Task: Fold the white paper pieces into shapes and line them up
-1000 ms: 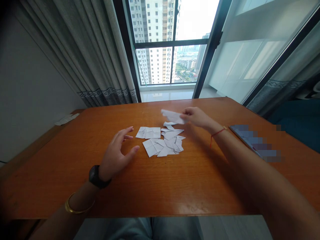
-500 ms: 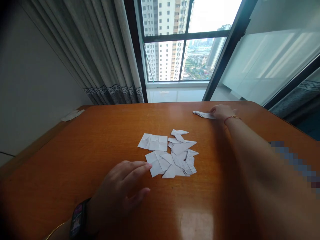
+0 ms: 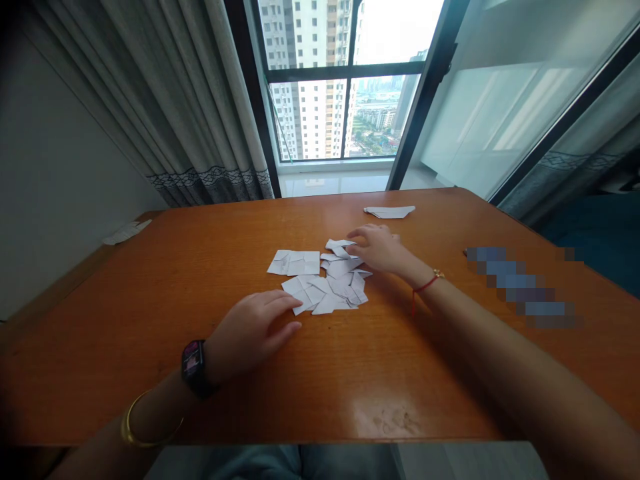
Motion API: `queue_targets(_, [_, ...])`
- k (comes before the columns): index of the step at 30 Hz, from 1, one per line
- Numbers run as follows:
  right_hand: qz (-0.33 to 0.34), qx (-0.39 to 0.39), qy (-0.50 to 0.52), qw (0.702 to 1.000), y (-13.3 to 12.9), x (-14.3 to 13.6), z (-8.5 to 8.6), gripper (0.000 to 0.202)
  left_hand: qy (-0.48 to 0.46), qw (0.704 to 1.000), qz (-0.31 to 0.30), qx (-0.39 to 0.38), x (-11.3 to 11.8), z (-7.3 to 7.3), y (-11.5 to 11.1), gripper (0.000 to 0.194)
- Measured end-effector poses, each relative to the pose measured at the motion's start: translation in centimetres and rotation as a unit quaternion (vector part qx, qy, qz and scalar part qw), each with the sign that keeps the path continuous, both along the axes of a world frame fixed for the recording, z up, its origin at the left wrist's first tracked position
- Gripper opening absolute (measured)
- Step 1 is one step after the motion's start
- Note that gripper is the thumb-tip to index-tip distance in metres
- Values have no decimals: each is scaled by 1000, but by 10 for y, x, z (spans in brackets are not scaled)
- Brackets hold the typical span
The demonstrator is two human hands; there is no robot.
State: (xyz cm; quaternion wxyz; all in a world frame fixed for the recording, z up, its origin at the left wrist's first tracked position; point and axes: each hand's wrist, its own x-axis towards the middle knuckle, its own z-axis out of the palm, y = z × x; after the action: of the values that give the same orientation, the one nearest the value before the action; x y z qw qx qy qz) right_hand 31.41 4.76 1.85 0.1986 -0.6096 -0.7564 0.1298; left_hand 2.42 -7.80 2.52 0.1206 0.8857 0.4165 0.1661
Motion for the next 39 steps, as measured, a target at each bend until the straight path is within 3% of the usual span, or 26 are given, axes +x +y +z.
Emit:
queue_targets(6, [47,-12,-91,995,-58,-46,5,23,23,999,44,-13,4,7,21,26])
queue_targets(11, [41,44,-113,992,-69,-50,4,28,-2,996,92,9,6,-8,35,36])
queue_targets(14, [97,43,-66,992,-74,-56,-1,27,2,992,130,3,7,-19,36,54])
queue_targets(17, [114,53,-29,992,-77,-67,-6,39,-46,991,125,-14,5,-23,36,64])
queue_targets(19, [87,59,15,994,-77,-73,-10,46,-99,987,121,-34,2,-22,38,52])
queue_targets(22, [38,56,104,992,-73,-76,-13,42,-190,968,132,-97,-2,-19,42,15])
queue_targets(25, [13,68,137,988,-64,-76,-13,35,-352,898,169,-204,-3,-17,45,15])
queue_targets(27, [1,88,100,991,-55,-77,-11,32,-454,826,202,-267,-3,-17,46,20])
queue_targets(29, [12,104,31,994,-45,-81,-8,31,-508,776,234,-293,-2,-16,47,25])
queue_targets(34, [149,66,-173,971,-28,-99,-3,40,-568,732,233,-295,-3,-14,46,28])
queue_targets(37, [154,55,-210,964,-28,-104,-3,25,-630,675,196,-329,-5,-11,44,29])
queue_targets(39, [129,72,-171,974,-29,-101,-2,25,-676,631,157,-347,-6,-9,44,24])
